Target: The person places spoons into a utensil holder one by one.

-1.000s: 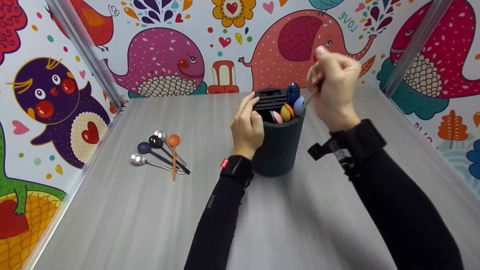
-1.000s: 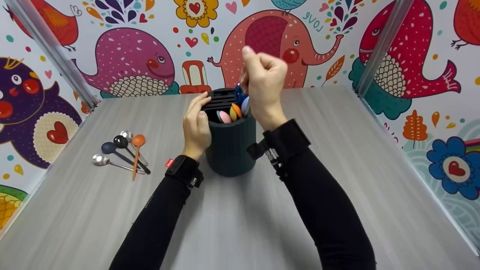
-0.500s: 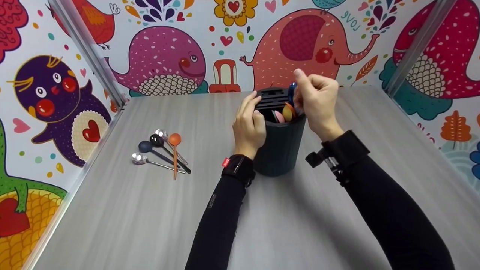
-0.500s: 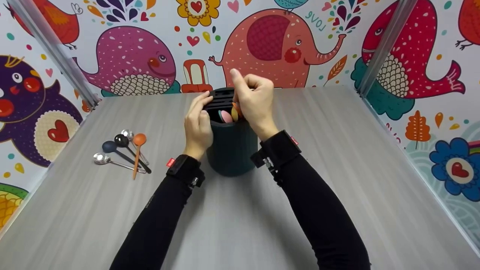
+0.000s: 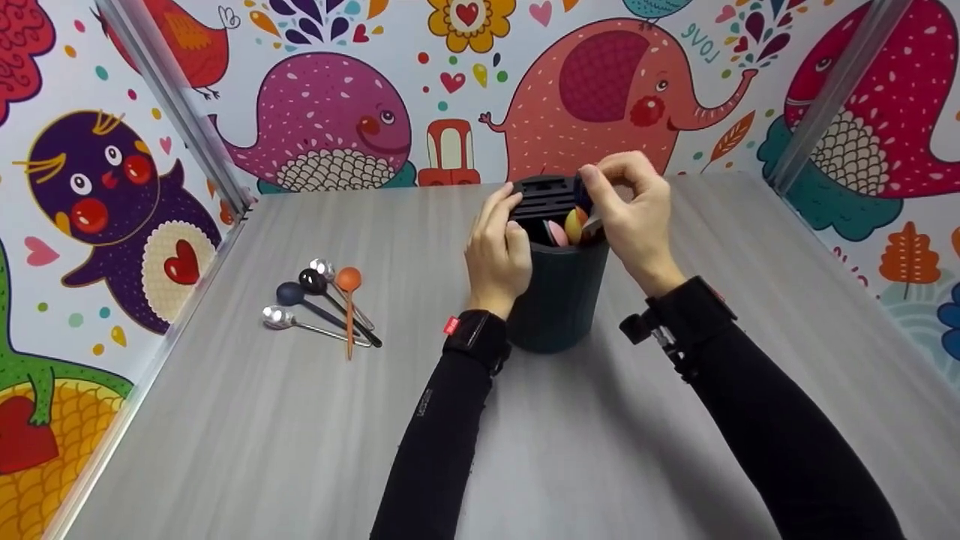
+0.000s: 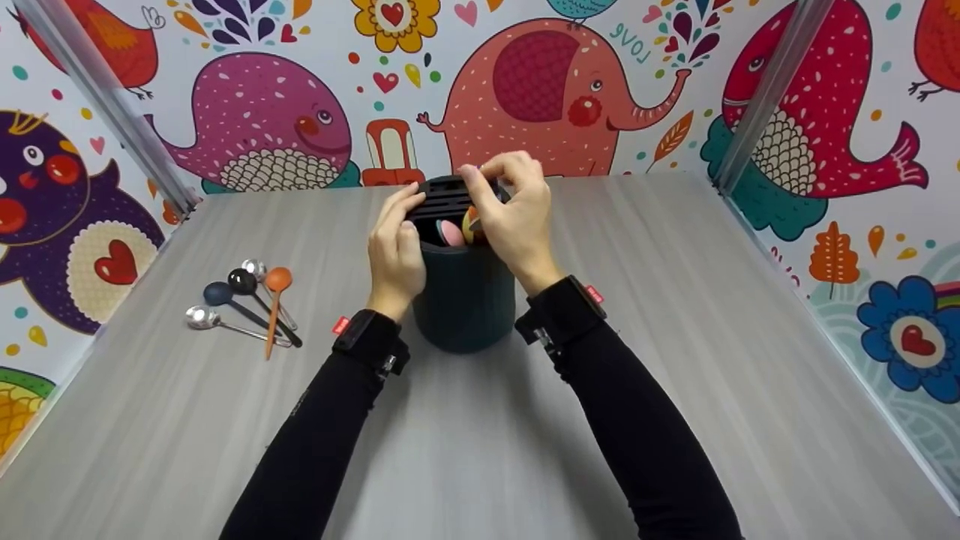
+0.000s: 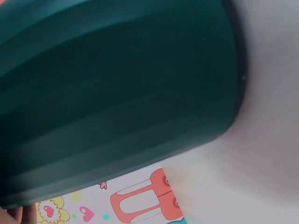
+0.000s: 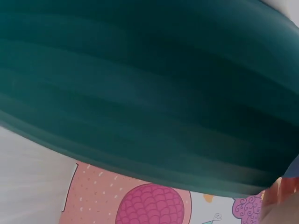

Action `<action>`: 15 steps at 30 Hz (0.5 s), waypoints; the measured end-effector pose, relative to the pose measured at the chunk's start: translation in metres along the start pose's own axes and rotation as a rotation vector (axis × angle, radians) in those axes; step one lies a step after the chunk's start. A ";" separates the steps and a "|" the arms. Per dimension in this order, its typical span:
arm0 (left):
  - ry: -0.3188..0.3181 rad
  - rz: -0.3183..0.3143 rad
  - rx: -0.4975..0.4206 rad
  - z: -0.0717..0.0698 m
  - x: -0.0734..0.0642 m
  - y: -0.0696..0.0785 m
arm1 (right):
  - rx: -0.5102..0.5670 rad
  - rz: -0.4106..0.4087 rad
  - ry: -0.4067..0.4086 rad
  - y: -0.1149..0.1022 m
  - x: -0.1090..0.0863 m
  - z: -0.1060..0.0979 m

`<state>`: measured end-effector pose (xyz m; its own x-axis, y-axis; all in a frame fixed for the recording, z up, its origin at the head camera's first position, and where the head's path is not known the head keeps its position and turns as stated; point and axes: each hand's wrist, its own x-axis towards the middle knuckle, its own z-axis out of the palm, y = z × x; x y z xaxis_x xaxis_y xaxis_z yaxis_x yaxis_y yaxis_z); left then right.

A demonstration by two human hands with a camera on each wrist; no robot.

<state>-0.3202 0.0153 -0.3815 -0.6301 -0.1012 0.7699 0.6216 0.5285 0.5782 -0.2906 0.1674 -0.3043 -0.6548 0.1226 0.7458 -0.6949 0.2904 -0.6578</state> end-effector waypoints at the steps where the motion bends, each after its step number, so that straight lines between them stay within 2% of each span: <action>1: 0.002 0.002 0.002 0.000 0.000 0.000 | -0.032 0.018 -0.013 0.003 -0.001 -0.001; 5: 0.011 0.005 0.006 -0.001 0.001 0.000 | -0.110 0.146 -0.109 0.010 -0.005 -0.001; 9: 0.011 0.002 0.010 0.000 0.000 -0.001 | -0.053 0.290 -0.191 0.011 -0.011 -0.003; 11: 0.008 0.002 0.010 0.000 0.000 -0.001 | -0.021 0.326 -0.204 0.016 -0.014 -0.004; 15: 0.005 0.001 0.010 0.000 -0.001 0.000 | -0.022 0.330 -0.232 0.029 -0.018 -0.005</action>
<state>-0.3202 0.0155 -0.3823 -0.6272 -0.1046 0.7718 0.6174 0.5373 0.5746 -0.2980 0.1781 -0.3365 -0.8933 -0.0045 0.4495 -0.4311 0.2914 -0.8539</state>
